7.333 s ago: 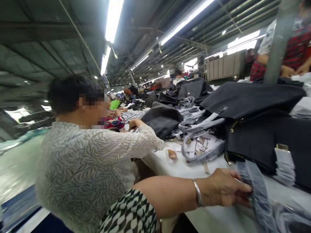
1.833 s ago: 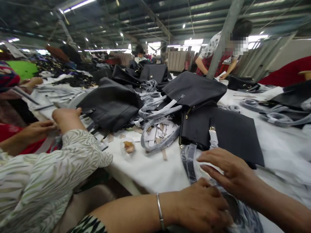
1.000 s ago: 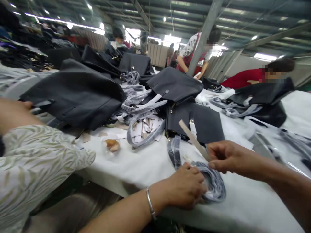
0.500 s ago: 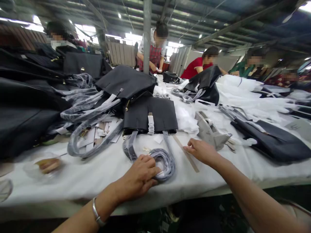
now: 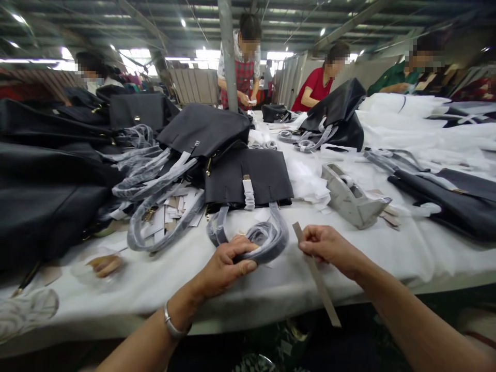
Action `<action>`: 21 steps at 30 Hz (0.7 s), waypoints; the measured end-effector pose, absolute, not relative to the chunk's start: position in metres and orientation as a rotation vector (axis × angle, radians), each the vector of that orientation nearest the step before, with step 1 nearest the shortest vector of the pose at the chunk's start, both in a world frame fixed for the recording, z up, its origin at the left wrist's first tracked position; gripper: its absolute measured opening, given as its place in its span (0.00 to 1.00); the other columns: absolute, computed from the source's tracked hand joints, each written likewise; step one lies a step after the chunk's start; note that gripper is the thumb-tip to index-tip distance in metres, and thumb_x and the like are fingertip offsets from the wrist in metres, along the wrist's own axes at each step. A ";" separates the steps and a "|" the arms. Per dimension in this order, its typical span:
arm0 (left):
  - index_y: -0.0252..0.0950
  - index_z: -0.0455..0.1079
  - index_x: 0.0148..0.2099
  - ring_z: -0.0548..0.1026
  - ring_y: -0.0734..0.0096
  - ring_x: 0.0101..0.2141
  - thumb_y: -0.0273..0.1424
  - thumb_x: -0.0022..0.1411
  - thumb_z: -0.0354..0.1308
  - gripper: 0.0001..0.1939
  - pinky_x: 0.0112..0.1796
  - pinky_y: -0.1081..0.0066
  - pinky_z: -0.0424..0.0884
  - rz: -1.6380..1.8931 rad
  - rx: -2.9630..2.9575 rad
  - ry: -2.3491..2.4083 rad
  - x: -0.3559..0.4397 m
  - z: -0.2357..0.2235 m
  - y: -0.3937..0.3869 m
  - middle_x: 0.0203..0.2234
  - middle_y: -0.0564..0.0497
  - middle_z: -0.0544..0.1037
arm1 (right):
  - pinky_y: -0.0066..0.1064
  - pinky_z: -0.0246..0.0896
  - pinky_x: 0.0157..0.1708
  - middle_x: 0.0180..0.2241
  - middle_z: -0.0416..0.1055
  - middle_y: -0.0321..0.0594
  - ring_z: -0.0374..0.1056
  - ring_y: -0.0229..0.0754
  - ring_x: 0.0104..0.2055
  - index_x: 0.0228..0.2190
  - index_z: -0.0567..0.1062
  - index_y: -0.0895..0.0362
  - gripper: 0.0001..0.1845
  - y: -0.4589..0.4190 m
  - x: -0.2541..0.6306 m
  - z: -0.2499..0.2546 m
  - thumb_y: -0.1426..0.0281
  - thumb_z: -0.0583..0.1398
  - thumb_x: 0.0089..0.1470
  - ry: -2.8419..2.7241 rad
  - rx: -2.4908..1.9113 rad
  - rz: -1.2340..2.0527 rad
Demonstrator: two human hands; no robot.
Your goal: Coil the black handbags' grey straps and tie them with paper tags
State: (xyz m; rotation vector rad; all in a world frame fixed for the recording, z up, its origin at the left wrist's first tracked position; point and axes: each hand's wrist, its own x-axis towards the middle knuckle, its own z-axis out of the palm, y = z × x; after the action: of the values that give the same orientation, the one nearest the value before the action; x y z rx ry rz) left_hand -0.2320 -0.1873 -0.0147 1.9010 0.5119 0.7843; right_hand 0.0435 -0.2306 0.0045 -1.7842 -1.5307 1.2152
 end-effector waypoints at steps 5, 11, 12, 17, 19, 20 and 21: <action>0.33 0.75 0.45 0.67 0.64 0.40 0.38 0.60 0.60 0.15 0.45 0.65 0.61 0.802 1.728 0.503 -0.235 -0.016 -0.183 0.33 0.48 0.72 | 0.23 0.40 0.17 0.16 0.51 0.28 0.45 0.29 0.18 0.20 0.64 0.58 0.13 -0.276 0.003 0.007 0.64 0.57 0.50 -1.546 -1.639 1.592; 0.33 0.69 0.54 0.67 0.68 0.36 0.39 0.56 0.64 0.26 0.40 0.69 0.61 0.730 1.629 0.544 -0.233 -0.020 -0.186 0.34 0.49 0.70 | 0.22 0.43 0.18 0.19 0.60 0.29 0.49 0.29 0.18 0.30 0.73 0.59 0.08 -0.243 -0.040 0.015 0.73 0.58 0.42 -1.451 -1.496 1.518; 0.33 0.66 0.57 0.66 0.70 0.34 0.39 0.55 0.65 0.30 0.37 0.71 0.61 0.729 1.593 0.547 -0.233 -0.021 -0.186 0.33 0.50 0.69 | 0.22 0.43 0.17 0.19 0.60 0.28 0.48 0.29 0.18 0.31 0.73 0.58 0.10 -0.240 -0.044 0.014 0.73 0.59 0.42 -1.407 -1.455 1.512; 0.34 0.50 0.66 0.65 0.71 0.33 0.42 0.54 0.65 0.44 0.36 0.72 0.61 0.715 1.580 0.523 -0.233 -0.025 -0.186 0.32 0.52 0.67 | 0.23 0.39 0.15 0.15 0.53 0.27 0.44 0.28 0.16 0.21 0.65 0.57 0.08 -0.242 -0.043 -0.007 0.68 0.60 0.43 -1.334 -1.444 1.431; 0.34 0.57 0.64 0.66 0.70 0.34 0.44 0.54 0.64 0.40 0.37 0.71 0.61 0.707 1.633 0.527 -0.233 -0.023 -0.185 0.34 0.51 0.68 | 0.23 0.39 0.15 0.15 0.54 0.27 0.44 0.28 0.16 0.20 0.64 0.57 0.09 -0.244 -0.039 -0.013 0.68 0.60 0.43 -1.367 -1.446 1.397; 0.34 0.64 0.60 0.66 0.68 0.36 0.46 0.54 0.64 0.36 0.38 0.70 0.62 0.709 1.671 0.523 -0.234 -0.021 -0.185 0.35 0.50 0.69 | 0.23 0.41 0.15 0.15 0.55 0.28 0.46 0.28 0.16 0.21 0.65 0.58 0.08 -0.244 -0.037 -0.015 0.68 0.60 0.43 -1.381 -1.451 1.383; 0.33 0.70 0.54 0.66 0.67 0.37 0.47 0.54 0.63 0.31 0.40 0.69 0.62 0.713 1.713 0.515 -0.234 -0.020 -0.185 0.35 0.49 0.69 | 0.22 0.43 0.15 0.16 0.57 0.28 0.47 0.29 0.16 0.22 0.67 0.58 0.08 -0.244 -0.037 -0.015 0.68 0.60 0.43 -1.387 -1.460 1.373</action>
State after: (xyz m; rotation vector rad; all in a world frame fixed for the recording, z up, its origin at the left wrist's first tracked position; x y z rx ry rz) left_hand -0.2339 -0.1853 -0.0196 1.7128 0.5154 0.7128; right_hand -0.0367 -0.2437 -0.0151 -1.4600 -1.3874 1.3732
